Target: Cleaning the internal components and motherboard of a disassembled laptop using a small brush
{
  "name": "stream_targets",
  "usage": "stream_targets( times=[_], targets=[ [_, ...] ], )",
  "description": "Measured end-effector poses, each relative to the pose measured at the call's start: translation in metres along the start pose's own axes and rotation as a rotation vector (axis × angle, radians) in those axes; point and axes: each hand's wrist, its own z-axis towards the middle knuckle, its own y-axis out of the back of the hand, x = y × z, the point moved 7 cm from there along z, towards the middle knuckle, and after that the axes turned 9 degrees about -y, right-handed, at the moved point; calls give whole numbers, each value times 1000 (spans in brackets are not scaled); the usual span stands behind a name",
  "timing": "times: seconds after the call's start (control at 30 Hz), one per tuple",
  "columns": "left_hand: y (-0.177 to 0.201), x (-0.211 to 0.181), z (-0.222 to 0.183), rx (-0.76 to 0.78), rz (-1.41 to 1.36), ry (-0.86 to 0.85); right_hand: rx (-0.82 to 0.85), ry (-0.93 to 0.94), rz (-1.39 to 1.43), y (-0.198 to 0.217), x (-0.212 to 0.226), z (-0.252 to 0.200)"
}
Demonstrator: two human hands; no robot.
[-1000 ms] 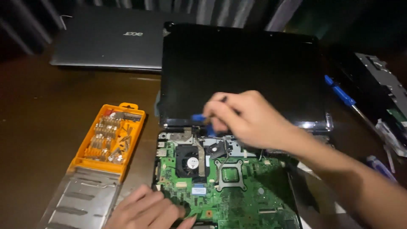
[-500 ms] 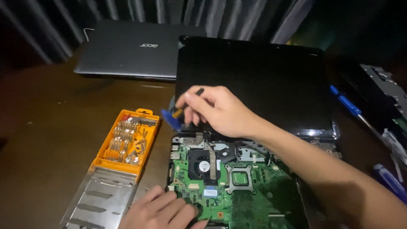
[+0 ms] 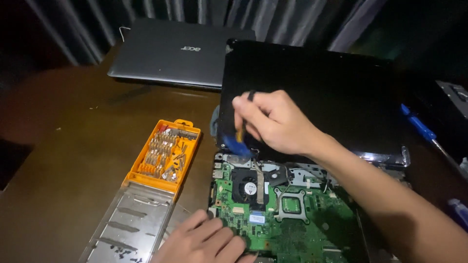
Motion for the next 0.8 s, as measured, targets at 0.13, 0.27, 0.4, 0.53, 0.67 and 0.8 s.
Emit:
stream_targets(
  times=[0.13, 0.27, 0.4, 0.53, 0.67, 0.8],
  targets=[
    [0, -2, 0, 2, 12, 1, -169, 164, -167, 9, 10, 2],
    [3, -3, 2, -21, 8, 22, 106, -141, -22, -9, -11, 4],
    [5, -3, 3, -25, 9, 20, -61, -14, 22, -1, -1, 7],
    [3, -3, 0, -21, 22, 16, 32, 15, -115, -5, -6, 7],
    [3, -6, -1, -15, 7, 23, 30, -117, -63, -9, -2, -2],
    [3, -5, 0, -24, 13, 13, 97, -33, -25, -13, -2, 1]
  ],
)
